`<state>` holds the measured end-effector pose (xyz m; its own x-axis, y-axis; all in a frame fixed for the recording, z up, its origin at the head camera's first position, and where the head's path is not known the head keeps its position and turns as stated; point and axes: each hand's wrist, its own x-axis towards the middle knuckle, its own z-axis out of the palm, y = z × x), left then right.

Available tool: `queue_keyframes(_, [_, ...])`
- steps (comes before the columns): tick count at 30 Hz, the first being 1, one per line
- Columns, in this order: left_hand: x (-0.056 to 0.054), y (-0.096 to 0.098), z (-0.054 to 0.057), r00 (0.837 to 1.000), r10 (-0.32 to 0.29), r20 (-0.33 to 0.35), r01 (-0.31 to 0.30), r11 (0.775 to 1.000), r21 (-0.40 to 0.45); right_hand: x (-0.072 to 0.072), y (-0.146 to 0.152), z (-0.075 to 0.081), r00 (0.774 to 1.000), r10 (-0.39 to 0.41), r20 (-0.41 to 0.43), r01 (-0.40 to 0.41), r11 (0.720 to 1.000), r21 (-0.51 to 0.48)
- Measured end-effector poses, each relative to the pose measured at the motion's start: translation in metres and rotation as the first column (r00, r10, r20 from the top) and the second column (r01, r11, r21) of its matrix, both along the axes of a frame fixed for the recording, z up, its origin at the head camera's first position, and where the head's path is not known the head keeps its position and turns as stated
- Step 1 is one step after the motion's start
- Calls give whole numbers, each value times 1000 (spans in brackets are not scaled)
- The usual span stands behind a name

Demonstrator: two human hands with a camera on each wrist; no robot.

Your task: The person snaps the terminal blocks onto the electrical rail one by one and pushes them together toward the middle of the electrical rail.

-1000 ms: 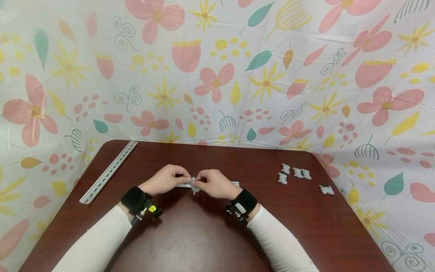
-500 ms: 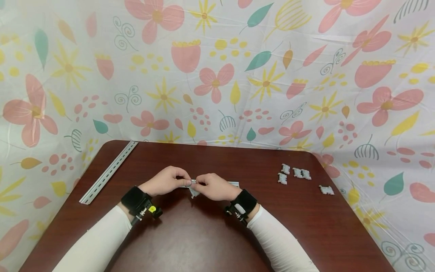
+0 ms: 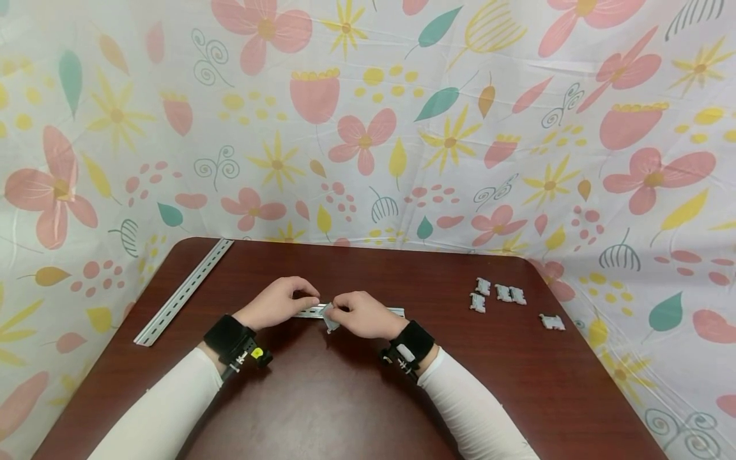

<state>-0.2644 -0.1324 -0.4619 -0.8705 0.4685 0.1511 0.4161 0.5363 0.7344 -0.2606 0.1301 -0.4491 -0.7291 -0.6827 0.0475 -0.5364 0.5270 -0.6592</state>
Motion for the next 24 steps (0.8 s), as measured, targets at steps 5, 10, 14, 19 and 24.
queue_keyframes(5, [-1, -2, -1, 996, 52, -76, -59, 994, -95, 0, 1, 1, 998, -56, 11, 56, 998, 5])
queue_keyframes(10, [-1, -4, -3, 992, 54, -111, -75, 978, -194, -2, 2, 0, 994, -109, 0, 109, 994, 20])
queue_keyframes(14, [-1, -6, -8, 992, 51, -117, -83, 957, -279, -4, 1, -1, 989, -148, -32, 148, 989, 24])
queue_keyframes(19, [-1, -7, -9, 992, 43, -118, -81, 938, -336, -6, 0, -2, 981, -184, -53, 185, 983, 12])
queue_keyframes(24, [-3, -7, -12, 991, 31, -130, -75, 932, -355, -7, 0, -2, 976, -211, -49, 211, 977, 2])
